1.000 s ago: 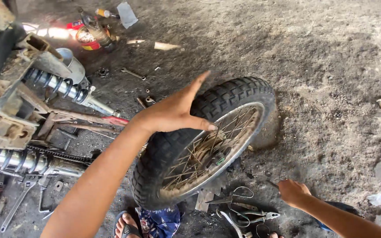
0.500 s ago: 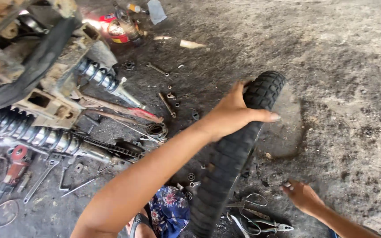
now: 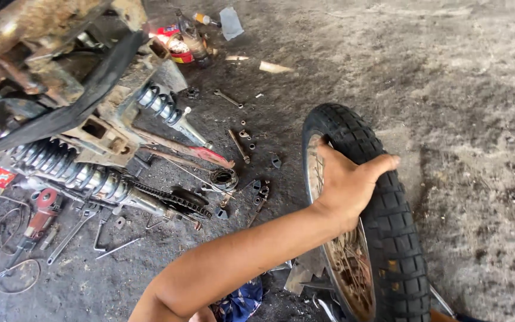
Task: Repairing and reassembling components of a motorcycle wheel, including the hub and sprocket assembly.
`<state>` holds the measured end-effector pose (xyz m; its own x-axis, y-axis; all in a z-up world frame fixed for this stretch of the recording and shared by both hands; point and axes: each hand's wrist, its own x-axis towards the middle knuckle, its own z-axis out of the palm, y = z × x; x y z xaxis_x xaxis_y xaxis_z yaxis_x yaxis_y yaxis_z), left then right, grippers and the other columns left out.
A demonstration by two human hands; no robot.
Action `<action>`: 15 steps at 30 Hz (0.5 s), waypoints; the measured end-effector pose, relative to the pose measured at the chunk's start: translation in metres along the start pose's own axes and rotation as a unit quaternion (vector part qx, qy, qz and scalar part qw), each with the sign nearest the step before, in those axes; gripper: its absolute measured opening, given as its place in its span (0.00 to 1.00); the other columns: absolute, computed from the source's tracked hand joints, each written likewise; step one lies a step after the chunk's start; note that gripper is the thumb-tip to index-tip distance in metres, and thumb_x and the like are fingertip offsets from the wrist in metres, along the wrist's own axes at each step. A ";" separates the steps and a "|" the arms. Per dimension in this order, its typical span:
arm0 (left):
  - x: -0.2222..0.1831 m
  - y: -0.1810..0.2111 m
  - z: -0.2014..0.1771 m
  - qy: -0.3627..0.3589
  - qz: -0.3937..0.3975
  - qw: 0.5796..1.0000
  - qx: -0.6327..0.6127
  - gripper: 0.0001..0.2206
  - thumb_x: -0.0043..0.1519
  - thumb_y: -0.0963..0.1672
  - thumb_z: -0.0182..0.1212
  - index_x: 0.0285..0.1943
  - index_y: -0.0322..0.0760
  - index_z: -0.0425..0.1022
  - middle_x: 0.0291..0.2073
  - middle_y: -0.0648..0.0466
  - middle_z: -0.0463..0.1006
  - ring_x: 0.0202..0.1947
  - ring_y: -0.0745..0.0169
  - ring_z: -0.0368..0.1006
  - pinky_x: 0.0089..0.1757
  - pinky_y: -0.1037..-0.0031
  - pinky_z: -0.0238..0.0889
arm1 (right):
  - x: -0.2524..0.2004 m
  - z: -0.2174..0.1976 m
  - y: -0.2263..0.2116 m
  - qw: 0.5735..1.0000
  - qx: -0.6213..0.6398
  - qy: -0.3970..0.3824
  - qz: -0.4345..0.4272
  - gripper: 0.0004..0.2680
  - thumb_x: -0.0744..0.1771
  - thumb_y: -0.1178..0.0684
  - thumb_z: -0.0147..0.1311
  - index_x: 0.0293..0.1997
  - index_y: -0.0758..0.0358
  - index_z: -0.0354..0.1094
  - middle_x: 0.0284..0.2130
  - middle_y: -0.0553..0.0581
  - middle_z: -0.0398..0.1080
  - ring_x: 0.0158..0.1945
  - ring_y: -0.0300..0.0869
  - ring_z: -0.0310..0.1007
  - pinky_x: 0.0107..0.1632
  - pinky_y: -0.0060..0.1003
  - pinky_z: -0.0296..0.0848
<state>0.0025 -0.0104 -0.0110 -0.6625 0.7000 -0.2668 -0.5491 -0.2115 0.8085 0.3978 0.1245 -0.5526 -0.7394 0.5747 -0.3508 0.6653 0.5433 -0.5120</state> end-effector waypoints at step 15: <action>0.044 -0.088 -0.115 0.041 0.044 0.989 -0.134 0.30 0.55 0.45 0.66 0.67 0.32 0.61 0.47 0.40 0.71 0.37 0.51 0.72 0.36 0.60 0.72 | 0.151 -0.098 -0.038 0.966 -0.080 0.147 -0.197 0.15 0.67 0.38 0.35 0.47 0.53 0.66 0.30 0.45 0.67 0.26 0.27 0.64 0.24 0.20 0.69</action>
<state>-0.0371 -0.0390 -0.1541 -0.7468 0.6152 -0.2525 -0.5954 -0.4494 0.6660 0.2711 0.2501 -0.5093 -0.8926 0.4405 0.0959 0.3638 0.8294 -0.4240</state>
